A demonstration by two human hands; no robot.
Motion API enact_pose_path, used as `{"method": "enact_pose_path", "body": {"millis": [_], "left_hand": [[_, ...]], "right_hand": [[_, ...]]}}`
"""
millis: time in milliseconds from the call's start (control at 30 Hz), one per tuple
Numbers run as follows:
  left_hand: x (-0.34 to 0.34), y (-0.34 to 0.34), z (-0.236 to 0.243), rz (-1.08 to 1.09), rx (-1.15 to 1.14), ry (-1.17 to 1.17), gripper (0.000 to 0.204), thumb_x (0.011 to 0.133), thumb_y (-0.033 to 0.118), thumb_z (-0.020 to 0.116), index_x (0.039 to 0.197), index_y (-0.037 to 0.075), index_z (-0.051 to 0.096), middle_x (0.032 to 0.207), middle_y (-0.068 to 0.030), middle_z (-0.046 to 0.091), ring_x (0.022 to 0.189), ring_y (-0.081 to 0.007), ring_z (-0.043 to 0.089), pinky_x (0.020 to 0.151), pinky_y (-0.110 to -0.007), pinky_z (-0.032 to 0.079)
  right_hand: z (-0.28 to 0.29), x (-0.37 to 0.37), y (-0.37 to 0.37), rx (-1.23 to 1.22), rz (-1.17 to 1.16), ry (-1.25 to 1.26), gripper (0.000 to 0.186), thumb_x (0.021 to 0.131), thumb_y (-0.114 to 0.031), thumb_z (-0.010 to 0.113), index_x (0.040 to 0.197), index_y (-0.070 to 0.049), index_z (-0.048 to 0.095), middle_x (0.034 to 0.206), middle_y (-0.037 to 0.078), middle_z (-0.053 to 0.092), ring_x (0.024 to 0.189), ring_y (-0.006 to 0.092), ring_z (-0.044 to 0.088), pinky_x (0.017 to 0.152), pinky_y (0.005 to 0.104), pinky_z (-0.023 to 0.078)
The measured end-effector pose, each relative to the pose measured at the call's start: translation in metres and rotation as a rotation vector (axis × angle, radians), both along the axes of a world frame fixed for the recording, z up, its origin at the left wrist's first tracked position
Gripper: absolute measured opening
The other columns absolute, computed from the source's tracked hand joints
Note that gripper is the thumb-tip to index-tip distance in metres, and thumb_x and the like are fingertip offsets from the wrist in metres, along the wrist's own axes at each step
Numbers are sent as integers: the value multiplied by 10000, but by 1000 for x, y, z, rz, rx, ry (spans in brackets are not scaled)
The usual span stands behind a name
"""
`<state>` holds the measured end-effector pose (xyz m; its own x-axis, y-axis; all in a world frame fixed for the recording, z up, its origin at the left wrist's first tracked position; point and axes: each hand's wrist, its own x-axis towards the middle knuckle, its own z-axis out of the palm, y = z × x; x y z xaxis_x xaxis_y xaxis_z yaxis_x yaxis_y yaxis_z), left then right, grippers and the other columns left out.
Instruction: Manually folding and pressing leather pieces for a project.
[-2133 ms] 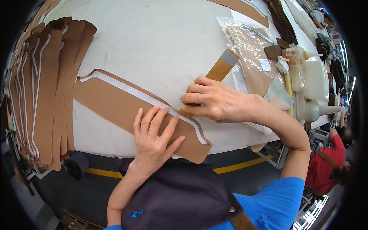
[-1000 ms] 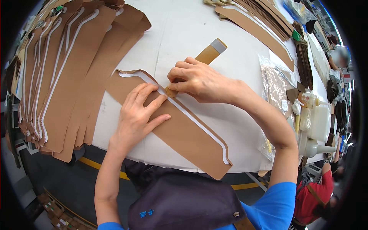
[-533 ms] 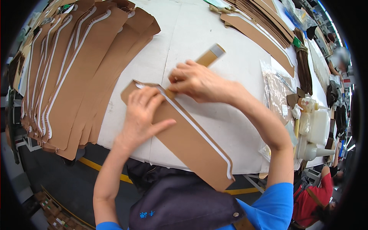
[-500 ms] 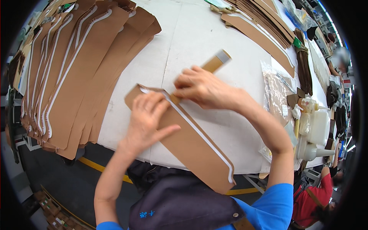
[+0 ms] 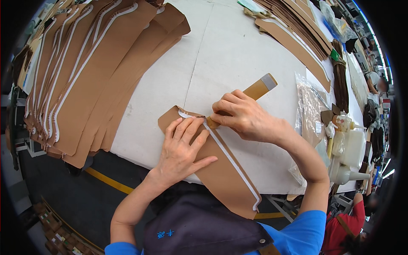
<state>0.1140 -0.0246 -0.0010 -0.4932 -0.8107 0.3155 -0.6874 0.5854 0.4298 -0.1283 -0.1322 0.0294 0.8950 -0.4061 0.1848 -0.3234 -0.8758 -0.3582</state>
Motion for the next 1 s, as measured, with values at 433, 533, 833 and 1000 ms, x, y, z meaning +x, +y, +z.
{"method": "enact_pose_path", "body": {"millis": [433,533,833,1000], "left_hand": [[-1,1,-1,27,12,32,663,787,451,891,1250,20,691,1435,-181,590,1357,-347,552,1155,-569,431],[-1,1,-1,38,19,53,640,776,423,902,1238,28,704,1406,-178,595,1337,-365,557,1146,-576,445],[-1,1,-2,36,18,81,632,762,393,914,1230,22,711,1348,-182,593,1290,-390,555,1136,-579,459],[-2,1,-3,33,-2,75,629,765,388,913,1234,20,713,1342,-185,605,1285,-389,570,1136,-578,462]], "right_hand": [[0,13,-27,-32,109,-50,223,798,-27,737,1017,-39,777,1041,57,641,1018,218,595,891,360,461],[2,16,-34,-18,156,-47,184,804,-27,736,982,-40,779,1030,47,636,1012,211,595,885,359,460],[4,33,-51,-38,286,-19,138,780,-13,753,909,-49,787,918,21,586,984,190,571,868,341,450],[4,41,-53,23,309,32,211,806,26,716,1006,-18,767,1050,60,629,1014,225,593,919,381,465]]}}
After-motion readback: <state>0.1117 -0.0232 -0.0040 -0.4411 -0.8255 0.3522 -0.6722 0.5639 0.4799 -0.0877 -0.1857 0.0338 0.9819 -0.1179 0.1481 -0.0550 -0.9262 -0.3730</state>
